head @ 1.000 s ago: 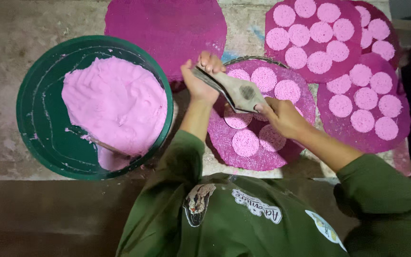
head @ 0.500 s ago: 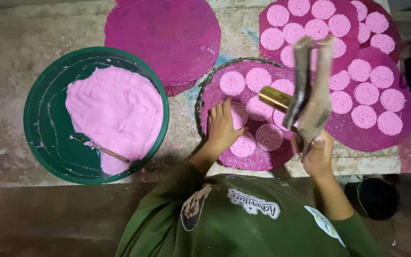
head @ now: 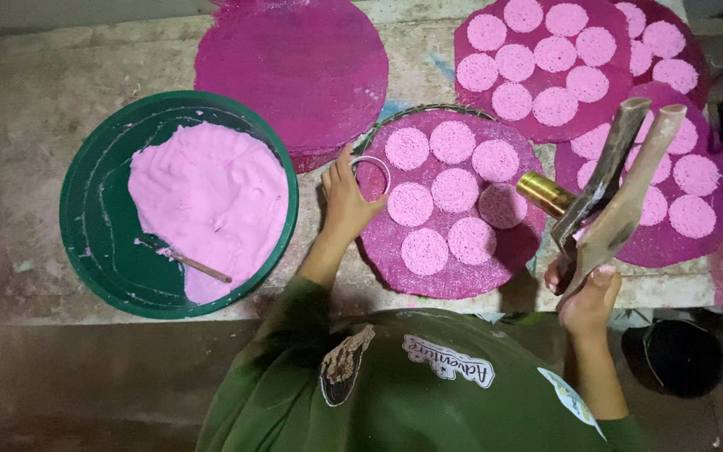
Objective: The person repeatedly scoops pink dough from a green bowl, loads it into a handheld extruder, and presses out small circular portions onto a pink mat. They use a metal ring to shape the extruded dough and continue the cycle throughout the clip.
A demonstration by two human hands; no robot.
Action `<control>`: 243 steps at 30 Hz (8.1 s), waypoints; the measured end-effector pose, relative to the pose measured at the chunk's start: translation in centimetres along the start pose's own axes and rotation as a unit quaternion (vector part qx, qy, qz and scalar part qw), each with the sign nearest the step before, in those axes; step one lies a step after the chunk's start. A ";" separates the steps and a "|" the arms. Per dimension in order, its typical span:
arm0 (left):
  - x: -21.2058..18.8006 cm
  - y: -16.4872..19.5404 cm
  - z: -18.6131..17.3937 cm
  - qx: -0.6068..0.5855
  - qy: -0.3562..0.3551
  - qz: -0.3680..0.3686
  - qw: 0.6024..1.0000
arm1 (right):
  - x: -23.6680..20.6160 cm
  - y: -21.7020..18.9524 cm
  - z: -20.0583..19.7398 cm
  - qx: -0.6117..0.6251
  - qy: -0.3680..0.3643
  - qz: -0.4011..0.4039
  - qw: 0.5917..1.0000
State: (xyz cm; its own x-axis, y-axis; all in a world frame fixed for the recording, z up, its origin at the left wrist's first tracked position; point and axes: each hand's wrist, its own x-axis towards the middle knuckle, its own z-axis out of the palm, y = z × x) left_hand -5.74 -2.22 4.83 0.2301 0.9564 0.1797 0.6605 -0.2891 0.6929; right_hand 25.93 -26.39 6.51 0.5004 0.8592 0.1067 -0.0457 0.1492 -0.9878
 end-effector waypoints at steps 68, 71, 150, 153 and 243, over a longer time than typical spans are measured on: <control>-13.6 -11.0 -24.5 -0.593 -0.149 -0.195 0.767 | 10.3 -18.2 46.6 -0.251 -0.420 -0.650 0.582; -14.0 -13.7 -23.8 -0.431 0.026 -0.173 0.885 | 6.2 -17.5 47.1 -0.154 -0.510 -0.404 0.743; -10.5 -13.1 -21.6 0.001 0.047 -0.016 0.999 | 0.6 -13.6 46.6 -0.513 -0.523 -0.570 0.372; -10.6 -14.1 -23.4 0.055 -0.086 -0.124 0.987 | 2.8 -17.0 44.8 -0.606 -0.544 -0.419 0.403; -7.0 9.1 -20.5 -0.379 -0.413 0.041 0.827 | 1.9 -13.6 21.6 -0.252 -0.417 -0.350 0.800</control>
State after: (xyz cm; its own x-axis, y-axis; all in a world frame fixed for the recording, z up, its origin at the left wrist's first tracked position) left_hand -15.96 -10.70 24.20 0.8689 0.4896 -0.0730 0.0517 0.0568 0.9970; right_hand 8.83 -16.20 22.60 -0.5106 0.7098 0.4852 0.4526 0.7017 -0.5502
